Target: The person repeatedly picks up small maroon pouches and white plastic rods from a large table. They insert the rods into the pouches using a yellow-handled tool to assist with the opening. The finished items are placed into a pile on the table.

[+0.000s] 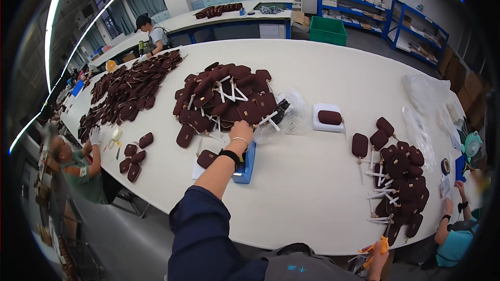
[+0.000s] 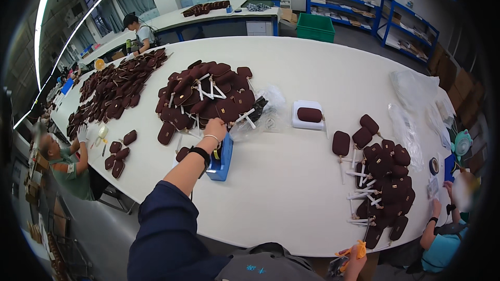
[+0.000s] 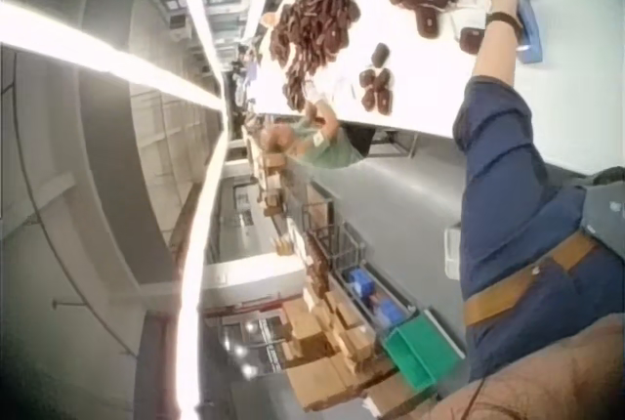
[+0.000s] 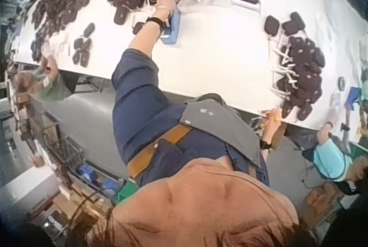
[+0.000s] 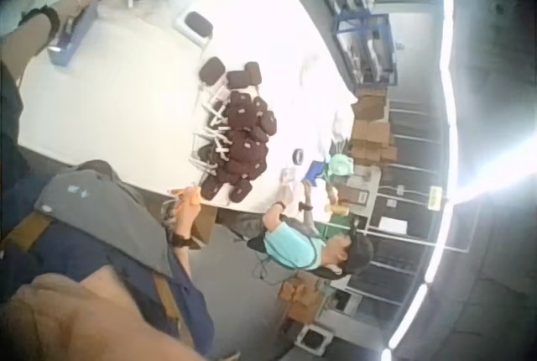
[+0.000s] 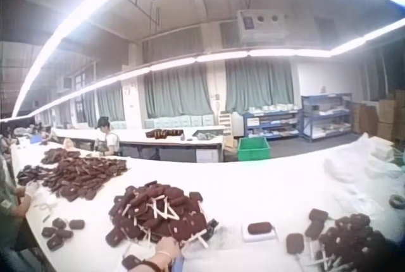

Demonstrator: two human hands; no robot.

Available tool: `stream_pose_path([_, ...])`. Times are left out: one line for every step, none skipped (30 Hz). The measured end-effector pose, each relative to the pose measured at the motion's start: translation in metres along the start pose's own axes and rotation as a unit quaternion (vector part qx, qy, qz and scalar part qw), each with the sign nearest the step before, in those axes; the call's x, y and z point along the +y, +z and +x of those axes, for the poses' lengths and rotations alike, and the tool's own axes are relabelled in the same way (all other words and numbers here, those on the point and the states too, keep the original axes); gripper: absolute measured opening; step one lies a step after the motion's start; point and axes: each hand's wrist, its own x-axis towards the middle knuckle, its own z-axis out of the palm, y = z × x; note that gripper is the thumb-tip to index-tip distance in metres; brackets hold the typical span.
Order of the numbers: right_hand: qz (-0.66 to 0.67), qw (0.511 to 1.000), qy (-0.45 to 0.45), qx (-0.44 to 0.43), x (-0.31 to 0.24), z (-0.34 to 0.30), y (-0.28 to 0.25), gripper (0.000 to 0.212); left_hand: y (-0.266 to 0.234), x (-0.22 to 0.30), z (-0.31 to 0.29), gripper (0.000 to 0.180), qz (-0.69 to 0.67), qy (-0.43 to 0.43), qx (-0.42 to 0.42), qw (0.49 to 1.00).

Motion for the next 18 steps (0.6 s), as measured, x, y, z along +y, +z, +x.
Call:
stream_pose_path([-0.011,1.0,0.0,-0.006,-0.006,-0.006,0.011,0.026,-0.009,-0.014,0.015,0.028,0.013,-0.027,0.005,1.0])
stream_pose_path([-0.02,1.0,0.0,-0.014,-0.011,-0.01,0.022,0.026,-0.017,-0.03,0.029,0.029,0.012,-0.048,0.008,0.999])
stream_pose_path([-0.025,1.0,0.007,-0.011,-0.011,-0.01,0.032,0.024,-0.026,-0.044,0.043,0.031,0.011,-0.068,0.015,0.997])
stream_pose_path([-0.029,0.999,0.015,-0.006,-0.009,-0.011,0.039,0.022,-0.032,-0.054,0.057,0.031,-0.002,-0.079,0.03,0.996])
stream_pose_path([-0.036,0.999,0.022,-0.002,-0.011,-0.012,0.047,0.021,-0.035,-0.066,0.072,0.032,-0.018,-0.091,0.044,0.995])
stream_pose_path([-0.083,0.996,-0.03,-0.01,-0.059,-0.033,0.079,0.028,-0.037,-0.084,0.087,0.033,-0.019,-0.097,0.057,0.993])
stream_pose_path([-0.097,0.995,-0.035,-0.013,-0.061,-0.034,0.082,0.028,-0.035,-0.082,0.102,0.034,-0.021,-0.086,0.056,0.994])
stream_pose_path([-0.11,0.993,-0.04,-0.019,-0.061,-0.033,0.083,0.029,-0.034,-0.081,0.116,0.035,-0.026,-0.069,0.069,0.995])
stream_pose_path([-0.122,0.991,-0.044,-0.025,-0.061,-0.033,0.087,0.029,-0.034,-0.08,0.131,0.036,-0.032,-0.053,0.083,0.995])
stream_pose_path([-0.11,0.993,-0.034,-0.017,-0.062,-0.034,0.091,0.028,-0.034,-0.079,0.147,0.037,-0.021,-0.048,0.086,0.995])
stream_pose_path([-0.097,0.995,-0.025,-0.008,-0.069,-0.039,0.099,0.026,-0.032,-0.077,0.161,0.037,-0.006,-0.031,0.105,0.994])
stream_pose_path([-0.086,0.996,-0.015,0.001,-0.075,-0.043,0.105,0.025,-0.03,-0.073,0.172,0.037,0.031,-0.021,0.124,0.992])
stream_pose_path([-0.083,0.996,0.007,0.022,-0.079,-0.047,0.11,0.023,-0.028,-0.069,0.182,0.037,0.068,-0.01,0.145,0.987])
stream_pose_path([-0.08,0.995,0.029,0.044,-0.081,-0.051,0.114,0.022,-0.028,-0.063,0.192,0.038,0.116,-0.002,0.165,0.979])
stream_pose_path([-0.076,0.994,0.051,0.062,-0.083,-0.052,0.119,0.021,-0.029,-0.06,0.204,0.038,0.166,0.005,0.188,0.968])
stream_pose_path([-0.058,0.994,0.061,0.068,-0.088,-0.052,0.125,0.021,-0.023,-0.065,0.221,0.039,0.198,0.02,0.218,0.955])
stream_pose_path([-0.04,0.993,0.074,0.084,-0.092,-0.056,0.131,0.022,-0.018,-0.058,0.229,0.03,0.207,0.036,0.249,0.945])
stream_pose_path([-0.021,0.991,0.087,0.102,-0.094,-0.06,0.135,0.024,-0.015,-0.055,0.235,0.04,0.226,0.025,0.219,0.949])
